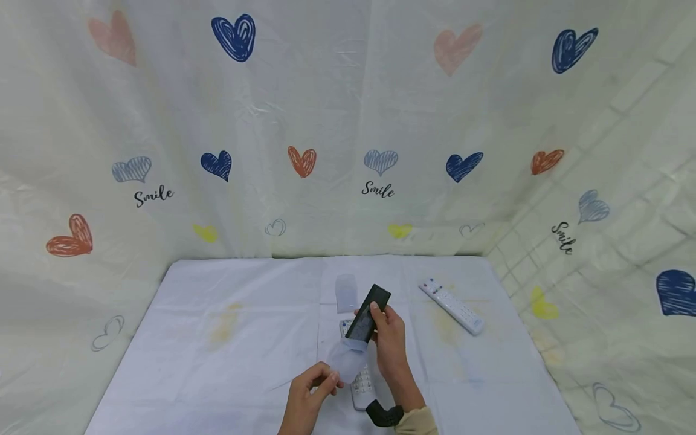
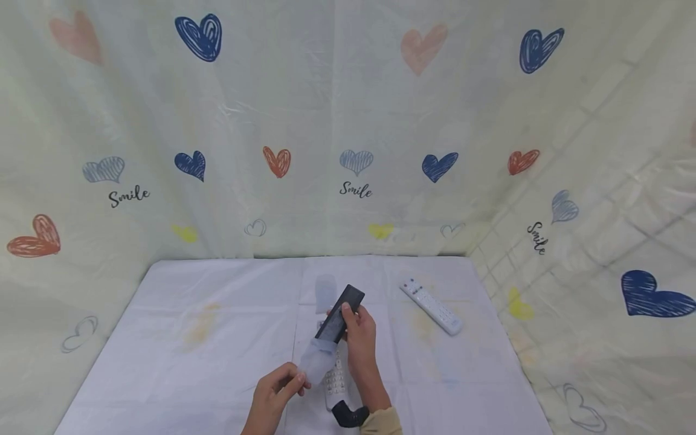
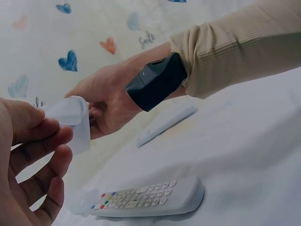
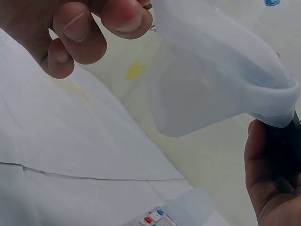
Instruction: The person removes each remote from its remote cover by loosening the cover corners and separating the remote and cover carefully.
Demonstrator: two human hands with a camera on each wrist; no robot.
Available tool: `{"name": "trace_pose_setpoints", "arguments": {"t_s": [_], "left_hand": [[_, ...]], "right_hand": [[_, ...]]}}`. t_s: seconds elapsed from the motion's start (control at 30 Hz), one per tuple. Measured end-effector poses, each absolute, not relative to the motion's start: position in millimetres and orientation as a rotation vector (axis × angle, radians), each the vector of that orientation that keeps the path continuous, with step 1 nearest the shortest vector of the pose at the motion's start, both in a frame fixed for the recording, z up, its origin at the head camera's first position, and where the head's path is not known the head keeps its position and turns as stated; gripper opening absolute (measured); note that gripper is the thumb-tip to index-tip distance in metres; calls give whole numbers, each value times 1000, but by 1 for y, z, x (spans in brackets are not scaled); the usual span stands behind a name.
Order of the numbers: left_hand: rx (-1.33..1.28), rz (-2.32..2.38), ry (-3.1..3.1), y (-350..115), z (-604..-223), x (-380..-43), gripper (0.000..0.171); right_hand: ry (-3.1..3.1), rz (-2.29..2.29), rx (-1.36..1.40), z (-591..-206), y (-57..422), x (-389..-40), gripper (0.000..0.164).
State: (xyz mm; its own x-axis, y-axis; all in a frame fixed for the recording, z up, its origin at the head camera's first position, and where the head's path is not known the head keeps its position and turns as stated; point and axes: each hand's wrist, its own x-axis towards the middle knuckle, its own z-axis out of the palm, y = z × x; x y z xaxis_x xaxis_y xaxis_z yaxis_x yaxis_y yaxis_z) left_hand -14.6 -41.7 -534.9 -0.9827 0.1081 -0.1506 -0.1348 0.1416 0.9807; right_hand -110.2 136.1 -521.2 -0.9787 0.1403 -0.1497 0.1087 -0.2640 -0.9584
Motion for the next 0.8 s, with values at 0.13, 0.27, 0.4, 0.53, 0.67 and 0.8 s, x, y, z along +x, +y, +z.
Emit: {"name": "trace_pose_setpoints", "arguments": {"t_s": [0.13,0.27,0.4,0.53,0.67,0.8], "left_hand": [[-6,1955,2223,-44,-534,-12,29],[-5,1947,2192,-49,-536,-8,29],[-68,1940,2199,-54,-539,-9,31],[-122,1942,2236,-58,-541,-15,34],[-132,1933,2252,-62,-540,-24,36],[-153,1999,2214,-66,-543,-36,36]], "right_hand": [[-1891,2429,-354,-525,143,-116,53],[-1861,2352,-415,-530,158,-123,53],[-1861,2313,-414,-527,168,-122,55],[-1875,2318,-408,-525,169,-118,54],[-1864,2323,-427,-524,169,-114,49],[-1887,2318,-435,-525,170,-110,50]]}}
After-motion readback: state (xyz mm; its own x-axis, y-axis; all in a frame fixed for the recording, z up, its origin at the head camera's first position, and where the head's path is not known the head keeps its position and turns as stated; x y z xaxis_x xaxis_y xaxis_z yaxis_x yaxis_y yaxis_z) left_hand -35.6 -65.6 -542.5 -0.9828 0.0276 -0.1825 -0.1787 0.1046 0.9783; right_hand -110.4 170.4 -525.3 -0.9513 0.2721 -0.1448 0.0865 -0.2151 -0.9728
